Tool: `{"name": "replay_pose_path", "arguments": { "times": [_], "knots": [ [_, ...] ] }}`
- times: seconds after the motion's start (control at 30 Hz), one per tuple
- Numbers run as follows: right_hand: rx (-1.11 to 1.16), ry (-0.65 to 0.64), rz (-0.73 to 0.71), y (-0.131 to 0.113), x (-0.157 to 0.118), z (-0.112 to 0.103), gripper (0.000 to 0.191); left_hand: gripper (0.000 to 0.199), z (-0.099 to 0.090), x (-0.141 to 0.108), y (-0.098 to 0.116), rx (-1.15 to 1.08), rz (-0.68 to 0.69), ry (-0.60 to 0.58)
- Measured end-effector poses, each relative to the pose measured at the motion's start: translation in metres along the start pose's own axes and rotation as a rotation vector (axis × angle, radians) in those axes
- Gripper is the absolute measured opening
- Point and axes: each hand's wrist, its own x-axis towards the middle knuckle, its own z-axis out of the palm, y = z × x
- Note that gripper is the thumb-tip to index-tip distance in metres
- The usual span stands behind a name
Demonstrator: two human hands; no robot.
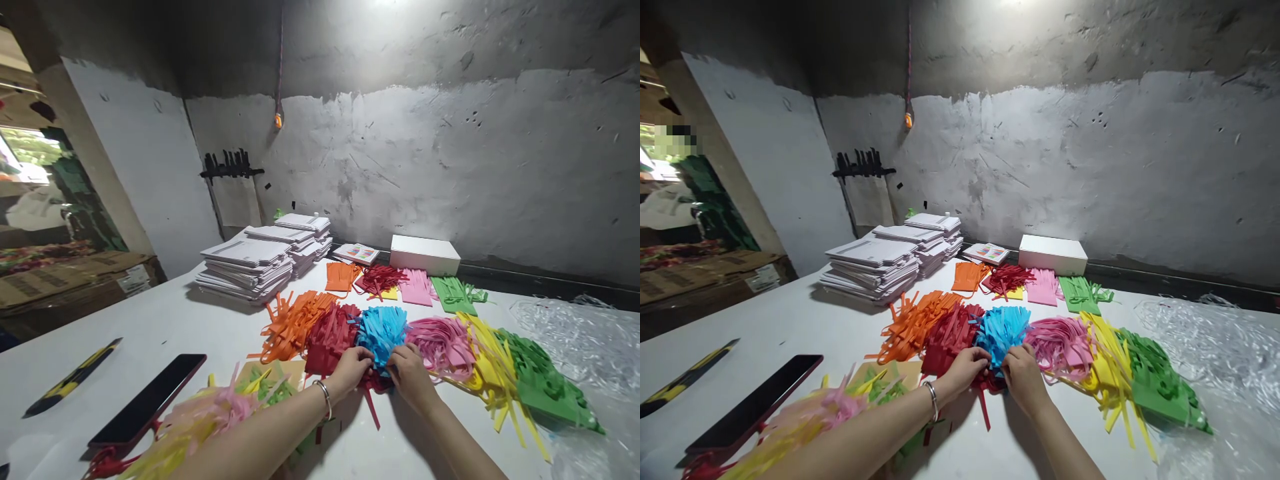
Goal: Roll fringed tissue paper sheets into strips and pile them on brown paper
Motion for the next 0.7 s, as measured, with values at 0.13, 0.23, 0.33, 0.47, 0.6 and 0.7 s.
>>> {"name": "replay_pose_path", "arguments": {
  "times": [0.13, 0.23, 0.33, 0.47, 0.6, 0.7],
  "knots": [
    [0.029, -0.057, -0.003, -0.004, 0.003, 0.002, 0.019, 0.023, 0.0, 0.0, 0.0, 0.034, 0.0, 0.0],
    [0.04, -0.124, -0.002, -0.003, 0.008, 0.007, 0.008, 0.023, 0.0, 0.0, 0.0, 0.052, 0.016, 0.002],
    [0.052, -0.15, 0.035, 0.002, 0.012, 0.014, 0.017, 0.022, -0.001, -0.001, -0.001, 0.061, 0.031, 0.001],
    [0.087, -0.127, 0.09, 0.008, 0.012, 0.019, 0.022, 0.022, -0.002, -0.001, -0.001, 0.065, 0.047, 0.003],
    [0.119, -0.087, 0.131, 0.01, 0.01, 0.022, 0.024, 0.023, -0.001, 0.0, -0.002, 0.078, 0.061, 0.003],
    [0.126, -0.054, 0.154, 0.01, 0.007, 0.025, 0.026, 0.023, -0.001, 0.0, -0.003, 0.104, 0.074, 0.003]
  ]
}}
